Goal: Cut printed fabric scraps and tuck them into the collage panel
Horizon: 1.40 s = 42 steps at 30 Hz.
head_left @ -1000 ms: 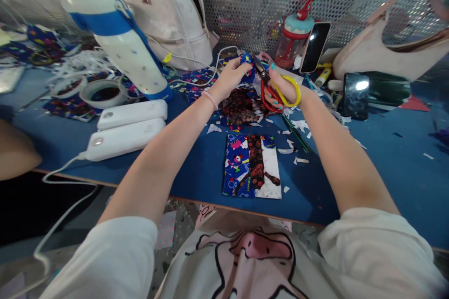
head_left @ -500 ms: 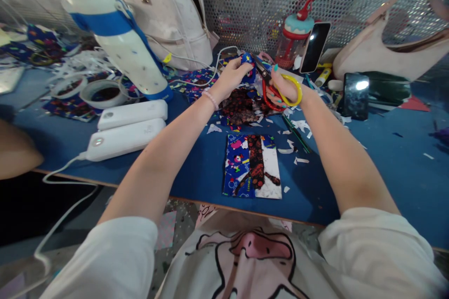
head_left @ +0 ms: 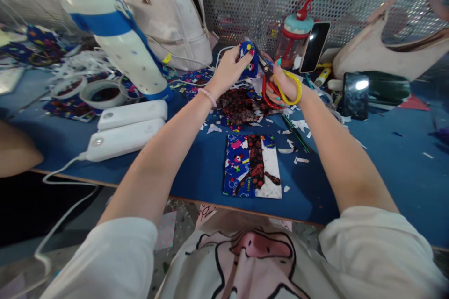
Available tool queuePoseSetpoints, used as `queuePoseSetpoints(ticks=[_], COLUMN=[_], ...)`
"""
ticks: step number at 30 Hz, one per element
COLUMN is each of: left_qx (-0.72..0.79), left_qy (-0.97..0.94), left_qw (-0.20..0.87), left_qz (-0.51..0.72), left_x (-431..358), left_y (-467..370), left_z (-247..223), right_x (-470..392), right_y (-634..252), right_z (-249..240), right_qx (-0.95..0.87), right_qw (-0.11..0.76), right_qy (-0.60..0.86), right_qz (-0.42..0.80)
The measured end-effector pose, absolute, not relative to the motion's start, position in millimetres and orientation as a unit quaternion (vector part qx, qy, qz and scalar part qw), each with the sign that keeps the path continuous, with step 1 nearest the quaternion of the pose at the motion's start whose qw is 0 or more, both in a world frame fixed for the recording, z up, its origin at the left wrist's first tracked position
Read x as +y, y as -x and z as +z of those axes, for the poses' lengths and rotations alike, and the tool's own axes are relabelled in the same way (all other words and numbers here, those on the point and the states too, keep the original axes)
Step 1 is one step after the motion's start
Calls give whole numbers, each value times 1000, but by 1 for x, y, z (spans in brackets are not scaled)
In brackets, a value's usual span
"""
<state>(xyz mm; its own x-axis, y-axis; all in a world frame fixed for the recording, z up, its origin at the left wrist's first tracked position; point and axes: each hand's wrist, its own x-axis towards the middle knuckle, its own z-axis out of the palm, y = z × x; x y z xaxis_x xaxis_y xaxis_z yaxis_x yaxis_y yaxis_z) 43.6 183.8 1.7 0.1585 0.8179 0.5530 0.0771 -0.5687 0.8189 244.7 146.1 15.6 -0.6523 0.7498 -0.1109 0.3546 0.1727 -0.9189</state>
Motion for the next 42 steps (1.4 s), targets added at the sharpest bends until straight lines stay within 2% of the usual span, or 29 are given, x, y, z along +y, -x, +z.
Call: queuePoseSetpoints(ticks=[16,26,30,32,35,42], left_qx=[307,320,271,244,275,320], left_qy=[-712,-745,-762,-762,-695,-638], left_qw=[304,232,230,271,414,471], left_qz=[554,537,541,535,519,519], left_x=[200,202,198,194,188,184], left_y=[-41,-35,-33,-34,-41,-66], left_z=[-10,-22,-19,-18,-23,-48], right_x=[143,151,157,158,158,164], right_y=[-242,-247,-250,-251,-254,-267], right_z=[17,6,3,4,5,1], right_qx=[-741,-743,-743,-742,-739,-732], right_qw=[187,163,152,147,133,101], right_qy=[373,363,337,328,323,342], right_qz=[526,537,558,566,577,581])
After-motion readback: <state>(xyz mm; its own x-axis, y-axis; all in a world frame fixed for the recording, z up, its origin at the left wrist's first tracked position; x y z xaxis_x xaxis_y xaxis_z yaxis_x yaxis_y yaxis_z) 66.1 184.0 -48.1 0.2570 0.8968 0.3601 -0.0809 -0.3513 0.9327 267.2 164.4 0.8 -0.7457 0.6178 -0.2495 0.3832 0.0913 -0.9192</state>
